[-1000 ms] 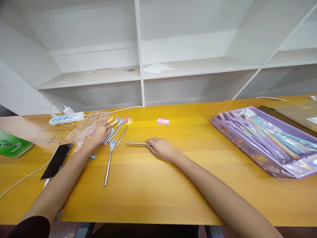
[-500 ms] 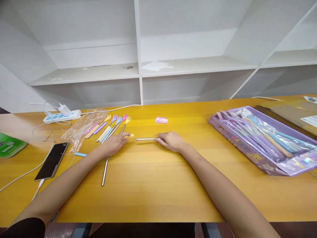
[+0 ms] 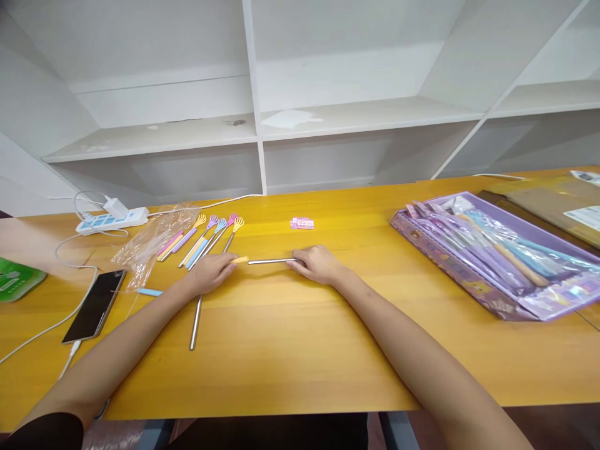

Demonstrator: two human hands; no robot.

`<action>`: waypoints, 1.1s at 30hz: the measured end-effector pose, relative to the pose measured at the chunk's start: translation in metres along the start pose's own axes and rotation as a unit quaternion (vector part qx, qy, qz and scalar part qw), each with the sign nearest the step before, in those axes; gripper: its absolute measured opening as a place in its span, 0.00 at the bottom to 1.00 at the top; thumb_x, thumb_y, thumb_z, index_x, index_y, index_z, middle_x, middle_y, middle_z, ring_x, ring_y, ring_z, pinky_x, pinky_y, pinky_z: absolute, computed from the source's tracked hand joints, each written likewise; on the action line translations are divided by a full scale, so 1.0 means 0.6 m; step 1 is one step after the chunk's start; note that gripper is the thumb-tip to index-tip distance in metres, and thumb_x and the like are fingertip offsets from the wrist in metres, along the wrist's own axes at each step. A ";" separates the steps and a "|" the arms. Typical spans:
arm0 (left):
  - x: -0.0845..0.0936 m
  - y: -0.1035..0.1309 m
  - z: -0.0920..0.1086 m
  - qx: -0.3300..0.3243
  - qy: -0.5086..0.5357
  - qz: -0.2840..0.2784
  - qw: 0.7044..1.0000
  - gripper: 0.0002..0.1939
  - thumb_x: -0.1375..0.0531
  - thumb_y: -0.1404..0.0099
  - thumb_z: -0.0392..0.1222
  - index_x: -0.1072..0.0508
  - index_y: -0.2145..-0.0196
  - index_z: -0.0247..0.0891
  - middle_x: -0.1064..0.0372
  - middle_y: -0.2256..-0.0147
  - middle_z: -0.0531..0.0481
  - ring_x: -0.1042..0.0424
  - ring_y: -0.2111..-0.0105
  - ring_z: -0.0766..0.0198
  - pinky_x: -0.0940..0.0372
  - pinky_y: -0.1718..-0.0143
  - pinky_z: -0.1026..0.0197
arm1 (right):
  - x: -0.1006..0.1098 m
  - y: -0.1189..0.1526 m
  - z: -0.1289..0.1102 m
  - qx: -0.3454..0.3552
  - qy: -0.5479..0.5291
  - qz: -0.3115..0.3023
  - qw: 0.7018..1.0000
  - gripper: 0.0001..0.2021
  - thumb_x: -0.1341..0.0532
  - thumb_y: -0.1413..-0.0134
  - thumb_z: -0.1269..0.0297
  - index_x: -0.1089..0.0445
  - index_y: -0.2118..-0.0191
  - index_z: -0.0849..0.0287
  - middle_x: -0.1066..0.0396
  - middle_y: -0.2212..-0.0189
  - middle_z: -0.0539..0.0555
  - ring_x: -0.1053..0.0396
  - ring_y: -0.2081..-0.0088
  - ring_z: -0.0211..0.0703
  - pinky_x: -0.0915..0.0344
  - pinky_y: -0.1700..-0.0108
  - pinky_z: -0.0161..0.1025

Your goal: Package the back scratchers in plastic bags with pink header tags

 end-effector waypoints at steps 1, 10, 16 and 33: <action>0.003 0.000 0.001 -0.002 0.007 0.004 1.000 0.20 0.54 0.20 0.52 0.27 0.48 0.41 0.21 0.57 0.44 0.21 0.60 0.56 0.32 0.58 0.57 | 0.002 0.001 0.001 0.000 -0.004 0.005 1.000 0.22 0.51 0.27 0.48 0.35 0.69 0.56 0.29 0.75 0.53 0.37 0.74 0.41 0.52 0.68 0.39; 0.010 0.001 0.016 -0.020 0.014 0.010 1.000 0.18 0.53 0.22 0.50 0.27 0.50 0.41 0.21 0.57 0.44 0.21 0.59 0.56 0.32 0.57 0.57 | 0.007 0.001 -0.003 0.004 -0.015 0.014 1.000 0.22 0.51 0.27 0.49 0.35 0.69 0.56 0.29 0.75 0.53 0.37 0.74 0.41 0.51 0.68 0.38; 0.016 0.003 0.027 -0.034 0.024 0.031 0.999 0.15 0.50 0.23 0.47 0.27 0.51 0.40 0.21 0.57 0.43 0.21 0.60 0.56 0.33 0.58 0.57 | 0.006 0.002 -0.013 0.021 0.021 0.007 1.000 0.23 0.52 0.25 0.49 0.33 0.68 0.57 0.28 0.74 0.54 0.36 0.73 0.42 0.53 0.68 0.39; 0.049 0.013 0.036 0.068 0.259 0.133 0.954 0.18 0.53 0.21 0.49 0.30 0.62 0.40 0.30 0.61 0.48 0.26 0.75 0.67 0.29 0.64 0.57 | 0.003 0.007 -0.009 -0.005 0.066 0.012 0.998 0.26 0.53 0.25 0.47 0.30 0.68 0.57 0.26 0.73 0.56 0.35 0.73 0.42 0.54 0.68 0.40</action>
Point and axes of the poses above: each hand's wrist, its own y-axis away from the middle knuckle, its own x-axis out of the back of the hand, z = x × y, the point moved 10 cm from there along -y, towards the middle knuckle
